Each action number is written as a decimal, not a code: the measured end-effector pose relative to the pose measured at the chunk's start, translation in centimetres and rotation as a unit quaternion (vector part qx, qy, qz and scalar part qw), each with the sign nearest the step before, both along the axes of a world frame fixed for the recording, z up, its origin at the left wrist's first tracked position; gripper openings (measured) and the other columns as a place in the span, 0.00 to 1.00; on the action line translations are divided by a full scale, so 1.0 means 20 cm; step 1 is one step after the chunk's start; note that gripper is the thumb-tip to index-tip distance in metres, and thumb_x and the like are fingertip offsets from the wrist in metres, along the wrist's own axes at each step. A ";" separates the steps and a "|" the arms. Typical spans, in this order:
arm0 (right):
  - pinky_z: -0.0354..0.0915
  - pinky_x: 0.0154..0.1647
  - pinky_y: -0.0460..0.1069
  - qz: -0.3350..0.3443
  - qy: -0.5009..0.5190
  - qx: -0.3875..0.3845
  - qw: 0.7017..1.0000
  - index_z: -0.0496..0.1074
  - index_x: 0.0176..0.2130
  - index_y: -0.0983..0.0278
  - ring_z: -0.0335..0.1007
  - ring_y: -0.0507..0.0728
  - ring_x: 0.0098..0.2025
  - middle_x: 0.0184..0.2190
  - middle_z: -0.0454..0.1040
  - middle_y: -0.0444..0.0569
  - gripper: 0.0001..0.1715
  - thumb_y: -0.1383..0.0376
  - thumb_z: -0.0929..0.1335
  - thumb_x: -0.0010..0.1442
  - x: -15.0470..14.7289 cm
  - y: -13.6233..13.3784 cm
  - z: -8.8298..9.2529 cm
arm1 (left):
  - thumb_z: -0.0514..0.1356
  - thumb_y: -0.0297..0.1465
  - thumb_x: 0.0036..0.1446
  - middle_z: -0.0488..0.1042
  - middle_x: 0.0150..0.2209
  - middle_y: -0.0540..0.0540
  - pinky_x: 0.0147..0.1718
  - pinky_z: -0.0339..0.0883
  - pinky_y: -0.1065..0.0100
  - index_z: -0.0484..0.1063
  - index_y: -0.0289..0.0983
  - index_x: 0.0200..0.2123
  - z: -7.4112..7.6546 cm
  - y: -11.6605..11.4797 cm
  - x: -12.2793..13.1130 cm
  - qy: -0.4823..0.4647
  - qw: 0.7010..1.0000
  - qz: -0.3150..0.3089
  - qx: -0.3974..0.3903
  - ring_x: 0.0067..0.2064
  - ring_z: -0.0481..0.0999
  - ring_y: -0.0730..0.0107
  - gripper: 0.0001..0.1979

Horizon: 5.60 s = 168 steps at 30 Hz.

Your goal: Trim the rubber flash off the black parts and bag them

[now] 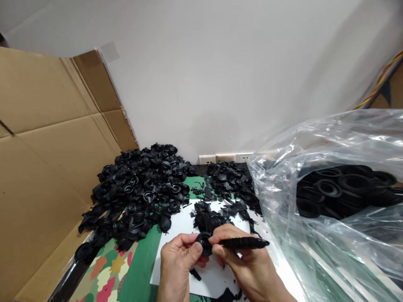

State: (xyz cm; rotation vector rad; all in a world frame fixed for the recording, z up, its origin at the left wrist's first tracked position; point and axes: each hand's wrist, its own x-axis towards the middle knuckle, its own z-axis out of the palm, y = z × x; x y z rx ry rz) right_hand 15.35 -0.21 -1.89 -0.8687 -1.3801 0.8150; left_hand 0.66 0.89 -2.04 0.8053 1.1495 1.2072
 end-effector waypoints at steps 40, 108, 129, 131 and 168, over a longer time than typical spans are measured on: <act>0.65 0.20 0.46 -0.023 -0.012 0.022 0.999 0.73 0.31 0.62 0.67 0.53 0.22 0.29 0.72 0.49 0.06 0.67 0.66 0.58 -0.02 -0.01 0.00 | 0.72 0.35 0.35 0.75 0.19 0.46 0.21 0.63 0.72 0.78 0.31 0.26 0.02 -0.01 0.02 0.025 1.000 0.007 0.003 0.20 0.70 0.73 0.15; 0.60 0.27 0.48 0.074 -0.006 -0.322 0.944 0.65 0.28 0.64 0.67 0.56 0.25 0.19 0.70 0.43 0.05 0.68 0.65 0.45 -0.02 0.05 0.06 | 0.72 0.32 0.36 0.75 0.18 0.48 0.19 0.64 0.74 0.77 0.32 0.24 0.04 -0.01 0.03 -0.016 0.999 -0.029 -0.004 0.18 0.72 0.74 0.12; 0.49 0.20 0.45 0.038 -0.148 -0.279 0.948 0.64 0.19 0.64 0.53 0.50 0.20 0.16 0.60 0.41 0.13 0.63 0.62 0.52 -0.02 0.02 0.10 | 0.71 0.29 0.35 0.76 0.18 0.48 0.21 0.64 0.73 0.78 0.32 0.24 0.05 0.00 0.03 0.014 1.000 0.011 -0.013 0.19 0.72 0.73 0.09; 0.49 0.20 0.45 0.039 -0.143 -0.284 0.947 0.64 0.18 0.64 0.53 0.50 0.20 0.15 0.61 0.41 0.14 0.63 0.63 0.52 -0.02 0.03 0.10 | 0.70 0.28 0.36 0.76 0.18 0.48 0.21 0.64 0.73 0.78 0.32 0.23 0.05 -0.01 0.04 0.018 1.000 0.010 -0.009 0.19 0.72 0.73 0.08; 0.45 0.16 0.45 -0.067 0.122 -0.311 0.940 0.59 0.19 0.61 0.45 0.47 0.16 0.14 0.49 0.36 0.18 0.55 0.65 0.52 0.07 0.07 0.05 | 0.73 0.35 0.33 0.76 0.19 0.48 0.21 0.63 0.75 0.77 0.33 0.22 0.06 0.00 0.02 0.000 0.999 0.022 -0.030 0.21 0.71 0.75 0.14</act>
